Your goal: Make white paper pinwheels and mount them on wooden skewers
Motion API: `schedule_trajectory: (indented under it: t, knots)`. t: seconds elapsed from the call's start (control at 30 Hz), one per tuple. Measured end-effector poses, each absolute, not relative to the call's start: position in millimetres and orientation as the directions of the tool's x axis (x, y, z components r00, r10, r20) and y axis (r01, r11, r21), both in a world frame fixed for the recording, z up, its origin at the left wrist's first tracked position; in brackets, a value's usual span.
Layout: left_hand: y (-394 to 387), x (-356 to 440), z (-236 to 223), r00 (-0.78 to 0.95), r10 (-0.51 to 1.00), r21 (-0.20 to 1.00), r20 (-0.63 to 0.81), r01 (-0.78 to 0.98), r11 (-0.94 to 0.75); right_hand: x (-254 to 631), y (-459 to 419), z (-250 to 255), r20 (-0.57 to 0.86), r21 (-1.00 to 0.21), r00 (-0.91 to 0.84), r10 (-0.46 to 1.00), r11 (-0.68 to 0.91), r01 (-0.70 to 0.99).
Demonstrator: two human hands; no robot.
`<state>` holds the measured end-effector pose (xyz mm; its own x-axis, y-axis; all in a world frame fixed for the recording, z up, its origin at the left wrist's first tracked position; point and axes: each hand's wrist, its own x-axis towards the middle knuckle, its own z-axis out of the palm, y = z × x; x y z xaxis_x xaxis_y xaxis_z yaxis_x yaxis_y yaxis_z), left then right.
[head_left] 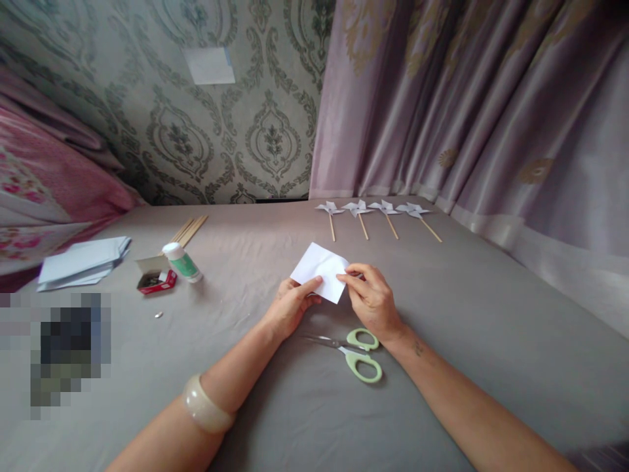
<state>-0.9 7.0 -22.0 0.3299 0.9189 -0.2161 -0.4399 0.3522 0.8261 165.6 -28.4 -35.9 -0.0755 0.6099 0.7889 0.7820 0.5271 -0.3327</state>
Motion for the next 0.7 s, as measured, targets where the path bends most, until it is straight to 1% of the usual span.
schedule_trajectory:
  t: [0.07,0.13,0.17,0.23,0.3,0.37,0.43,0.57,0.7]
  knots:
    - [9,-1,-25,0.294,0.931,0.831,-0.217,-0.445,0.334,163,-28,-33,0.794,-0.405,0.008,0.608,0.519,0.753]
    - [10,-1,-27,0.241,0.947,0.831,-0.211,-0.467,0.304,161,-28,-31,0.760,-0.543,0.160,0.630,0.481,0.688]
    - [11,-1,-27,0.222,0.953,0.832,-0.207,-0.473,0.291,160,-28,-30,0.704,-0.637,0.234,0.671,0.450,0.627]
    - [10,-1,-27,0.206,0.958,0.845,-0.201,-0.458,0.275,159,-28,-28,0.508,-0.826,0.317,0.801,0.349,0.442]
    - [8,-1,-26,0.216,0.958,0.871,-0.186,-0.415,0.263,157,-28,-27,0.288,-0.944,0.293,0.912,0.219,0.246]
    - [6,0,-25,0.239,0.956,0.893,-0.169,-0.372,0.251,156,-27,-26,0.156,-0.985,0.255,0.954,0.129,0.118]
    - [4,1,-24,0.259,0.953,0.903,-0.159,-0.352,0.246,155,-27,-25,0.103,-0.995,0.263,0.959,0.096,0.042]
    - [4,1,-24,0.316,0.936,0.905,-0.155,-0.334,0.262,155,-25,-25,0.064,-0.993,0.347,0.936,0.095,-0.073]
    - [3,2,-26,0.381,0.912,0.914,-0.153,-0.296,0.277,154,-23,-28,0.060,-0.990,0.374,0.926,0.103,-0.097]
